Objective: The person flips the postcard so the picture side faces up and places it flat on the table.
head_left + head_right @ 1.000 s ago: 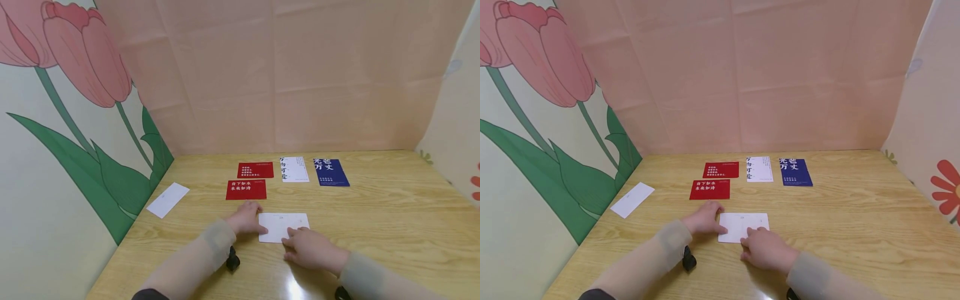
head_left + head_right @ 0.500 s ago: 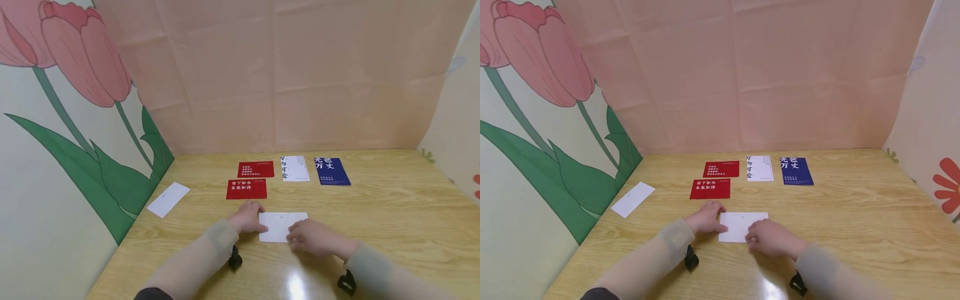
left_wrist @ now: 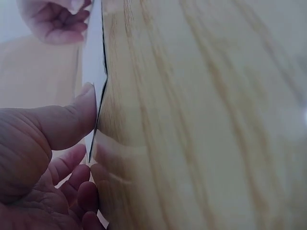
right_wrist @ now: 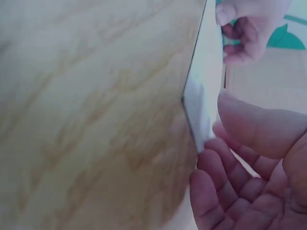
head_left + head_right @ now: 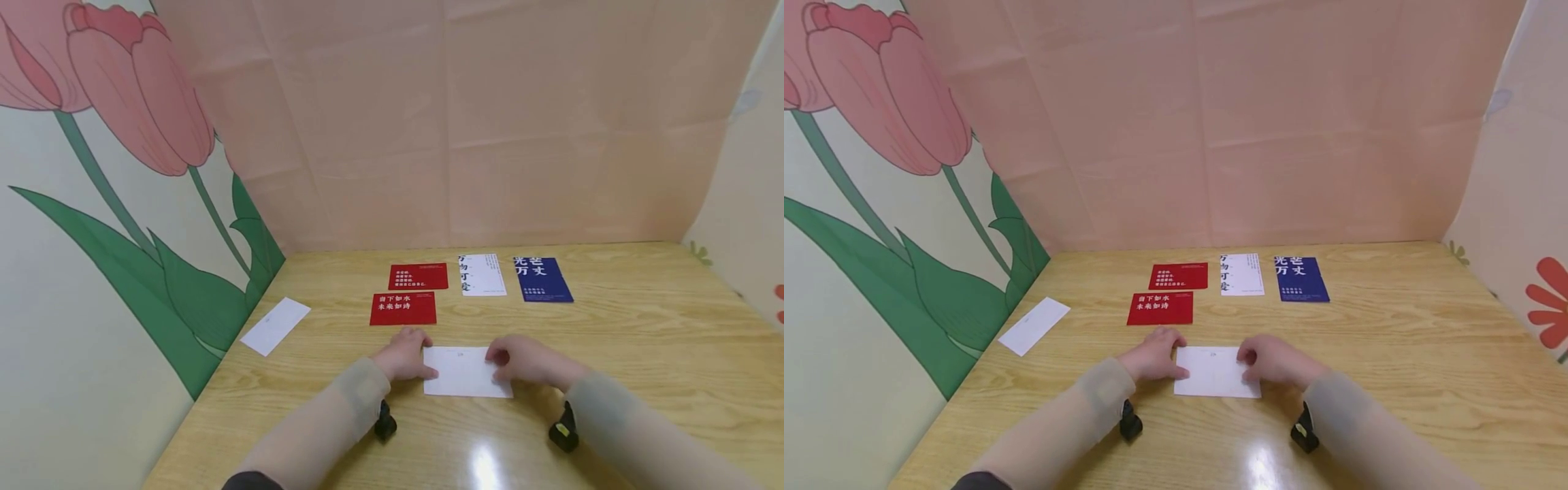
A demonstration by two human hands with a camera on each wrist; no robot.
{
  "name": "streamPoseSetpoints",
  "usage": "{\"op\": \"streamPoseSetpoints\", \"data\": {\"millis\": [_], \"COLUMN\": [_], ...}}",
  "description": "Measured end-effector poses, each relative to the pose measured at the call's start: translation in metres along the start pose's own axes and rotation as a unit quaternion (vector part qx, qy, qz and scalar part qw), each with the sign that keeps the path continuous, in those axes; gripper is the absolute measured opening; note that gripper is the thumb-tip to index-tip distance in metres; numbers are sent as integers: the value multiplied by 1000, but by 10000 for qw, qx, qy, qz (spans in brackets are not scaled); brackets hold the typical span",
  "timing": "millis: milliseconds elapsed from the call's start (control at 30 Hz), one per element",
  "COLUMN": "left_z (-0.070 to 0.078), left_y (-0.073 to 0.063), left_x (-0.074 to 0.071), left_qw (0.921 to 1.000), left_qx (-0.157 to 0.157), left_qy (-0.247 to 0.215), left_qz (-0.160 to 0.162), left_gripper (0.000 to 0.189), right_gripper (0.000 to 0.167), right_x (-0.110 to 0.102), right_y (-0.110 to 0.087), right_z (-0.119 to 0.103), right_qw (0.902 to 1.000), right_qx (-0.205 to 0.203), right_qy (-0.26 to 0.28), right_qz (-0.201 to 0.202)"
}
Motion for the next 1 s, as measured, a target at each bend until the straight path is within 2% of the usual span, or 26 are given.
{"op": "streamPoseSetpoints", "data": {"millis": [167,367,700,1000], "left_z": [-1,-2,0,4], "left_y": [1,2,4,1], "left_x": [0,-1,-2,-5], "left_qw": [10000,9998,9998,9997], "left_qx": [-44,-149,-148,-178], "left_qy": [-85,-145,-96,-120], "left_qz": [-8,-45,-135,-151], "left_gripper": [56,58,56,56], "right_gripper": [36,43,40,44], "right_x": [-2,-2,-6,-6], "right_y": [9,15,19,21], "right_z": [7,9,4,3], "right_qw": [9996,9985,9977,9977], "right_qx": [192,304,518,654], "right_qy": [66,-314,-436,-183], "right_qz": [197,329,102,21]}}
Point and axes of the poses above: each hand's wrist, its own y-axis towards the middle knuckle, its own x-axis out of the palm, z = x × y, the point moved 1 cm from there along y, towards the middle knuckle, and after that the axes turned 5 degrees about z, right-handed, at the moved point
